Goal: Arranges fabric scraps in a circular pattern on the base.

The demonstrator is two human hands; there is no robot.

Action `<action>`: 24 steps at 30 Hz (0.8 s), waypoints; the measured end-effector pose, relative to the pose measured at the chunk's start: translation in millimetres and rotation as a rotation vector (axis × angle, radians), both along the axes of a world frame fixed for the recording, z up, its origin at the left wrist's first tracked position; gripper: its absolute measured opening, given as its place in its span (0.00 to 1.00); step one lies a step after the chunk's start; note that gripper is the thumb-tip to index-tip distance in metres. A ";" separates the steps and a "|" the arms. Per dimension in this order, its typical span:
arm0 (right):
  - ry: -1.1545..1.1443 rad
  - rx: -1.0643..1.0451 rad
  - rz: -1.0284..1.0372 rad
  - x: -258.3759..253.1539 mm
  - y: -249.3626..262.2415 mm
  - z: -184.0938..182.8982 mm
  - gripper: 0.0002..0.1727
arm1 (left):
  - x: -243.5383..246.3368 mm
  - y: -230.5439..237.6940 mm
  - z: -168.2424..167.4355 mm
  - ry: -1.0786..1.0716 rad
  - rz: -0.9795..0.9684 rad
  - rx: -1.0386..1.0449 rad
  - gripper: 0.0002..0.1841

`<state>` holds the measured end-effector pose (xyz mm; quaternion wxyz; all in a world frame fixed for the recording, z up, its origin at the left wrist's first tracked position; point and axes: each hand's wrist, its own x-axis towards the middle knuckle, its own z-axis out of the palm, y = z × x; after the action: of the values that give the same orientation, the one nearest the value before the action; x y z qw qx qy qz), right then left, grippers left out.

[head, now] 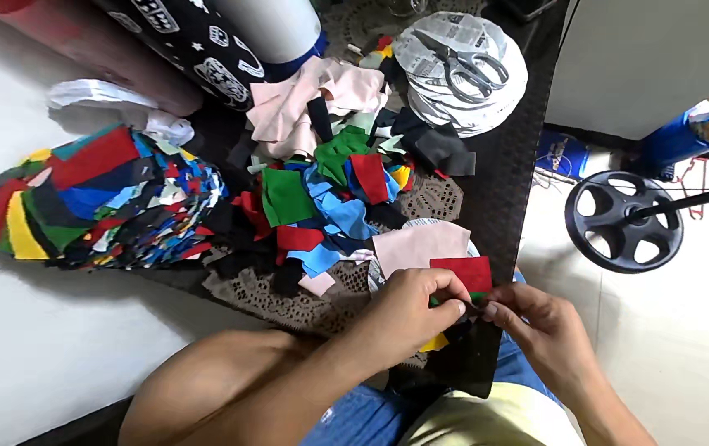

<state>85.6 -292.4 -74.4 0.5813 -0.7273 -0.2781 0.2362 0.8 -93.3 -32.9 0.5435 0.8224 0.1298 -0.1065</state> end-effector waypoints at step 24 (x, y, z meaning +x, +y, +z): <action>0.076 0.309 0.098 10.3 -4.9 13.4 0.19 | -4.6 -5.9 -3.1 -0.231 0.023 -0.384 0.04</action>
<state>95.9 -297.3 -61.1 0.6843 -0.6053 -0.3238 0.2460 -3.8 -99.2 -36.0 0.7027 0.7089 0.0536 -0.0281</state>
